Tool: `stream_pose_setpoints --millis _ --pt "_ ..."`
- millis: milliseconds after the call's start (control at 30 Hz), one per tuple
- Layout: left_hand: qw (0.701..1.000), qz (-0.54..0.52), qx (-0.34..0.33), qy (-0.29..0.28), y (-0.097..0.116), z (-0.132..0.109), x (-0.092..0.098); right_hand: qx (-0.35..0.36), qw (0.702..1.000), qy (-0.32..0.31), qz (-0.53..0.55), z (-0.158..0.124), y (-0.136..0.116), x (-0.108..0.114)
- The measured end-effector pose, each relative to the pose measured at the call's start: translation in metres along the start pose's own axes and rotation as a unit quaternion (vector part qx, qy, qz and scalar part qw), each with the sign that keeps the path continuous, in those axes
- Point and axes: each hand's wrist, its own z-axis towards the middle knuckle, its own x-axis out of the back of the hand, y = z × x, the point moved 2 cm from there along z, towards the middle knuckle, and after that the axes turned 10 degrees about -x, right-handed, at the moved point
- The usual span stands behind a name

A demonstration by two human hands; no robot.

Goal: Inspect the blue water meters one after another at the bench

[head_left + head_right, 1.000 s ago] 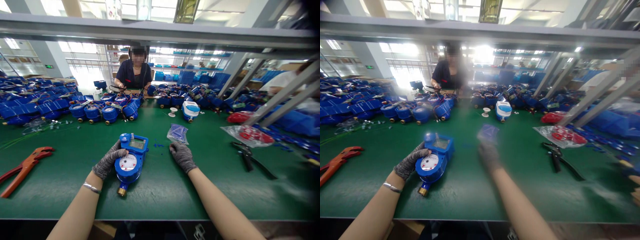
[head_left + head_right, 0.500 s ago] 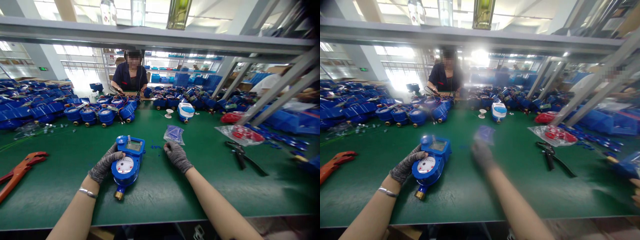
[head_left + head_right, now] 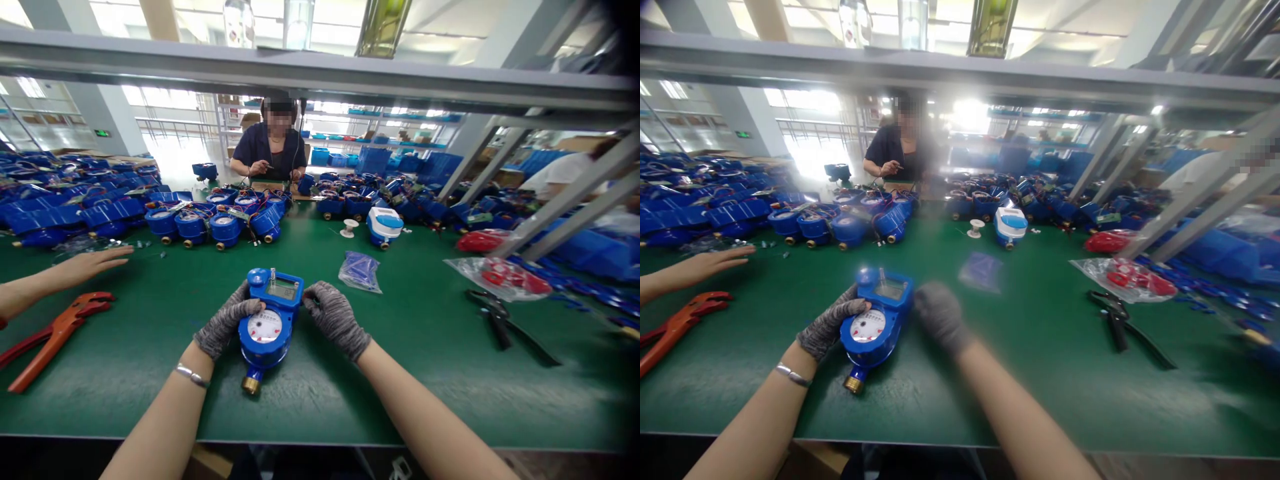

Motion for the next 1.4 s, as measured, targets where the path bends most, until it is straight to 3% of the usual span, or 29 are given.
stream_pose_setpoints --millis 100,300,400,467,533,567,633,700,767,833,1000,1100,1167,1233,1300,1333,1400 --pt "1.0 -0.005 -0.006 -0.002 0.0 0.001 0.0 0.013 1.0 0.009 -0.013 -0.001 -0.003 0.002" --pt "1.0 -0.003 -0.004 -0.007 0.001 0.0 0.0 0.133 0.984 -0.013 -0.115 -0.013 -0.004 0.001" --pt "1.0 -0.003 0.001 0.004 0.002 -0.001 -0.001 0.132 0.987 -0.038 -0.085 -0.016 -0.001 0.004" --pt "1.0 -0.004 0.008 0.008 0.001 -0.001 -0.001 0.075 0.996 -0.052 0.0 -0.012 0.001 0.009" --pt "1.0 -0.006 0.011 0.003 0.001 0.0 -0.001 -0.044 0.987 -0.093 0.124 -0.004 0.003 0.01" --pt "1.0 -0.007 0.009 -0.001 0.0 0.0 -0.001 -0.119 0.965 -0.134 0.193 0.0 0.003 0.008" --pt "1.0 -0.006 0.001 -0.007 0.0 0.001 -0.001 -0.261 0.884 -0.23 0.312 0.006 0.002 0.001" --pt "1.0 -0.003 -0.003 -0.006 0.001 0.001 -0.001 -0.341 0.812 -0.286 0.377 0.009 -0.001 -0.007" --pt "1.0 -0.002 -0.001 -0.001 0.001 0.0 -0.001 -0.37 0.787 -0.293 0.397 0.011 -0.003 -0.012" --pt "1.0 -0.003 -0.001 -0.002 0.001 0.0 -0.001 -0.367 0.784 -0.289 0.409 0.011 -0.004 -0.016" --pt "1.0 0.002 0.001 -0.016 -0.001 0.001 -0.002 -0.314 0.803 -0.261 0.433 0.01 -0.005 -0.022" --pt "1.0 0.015 -0.004 -0.014 -0.002 0.002 -0.003 -0.287 0.816 -0.278 0.417 0.013 0.0 -0.026" --pt "1.0 0.02 -0.006 -0.011 -0.001 0.001 -0.004 -0.252 0.847 -0.278 0.376 0.016 0.013 -0.022" --pt "1.0 0.02 -0.006 -0.012 0.002 -0.002 -0.006 -0.219 0.906 -0.194 0.306 0.019 0.033 -0.011" --pt "0.999 0.028 -0.007 -0.016 0.006 -0.004 -0.008 -0.192 0.955 -0.057 0.217 0.018 0.056 0.004" --pt "0.999 0.036 -0.01 -0.017 0.008 -0.005 -0.009 -0.181 0.968 -0.008 0.175 0.015 0.067 0.009" --pt "0.998 0.06 -0.019 -0.013 0.012 -0.007 -0.01 -0.17 0.979 0.009 0.11 0.005 0.083 0.013"
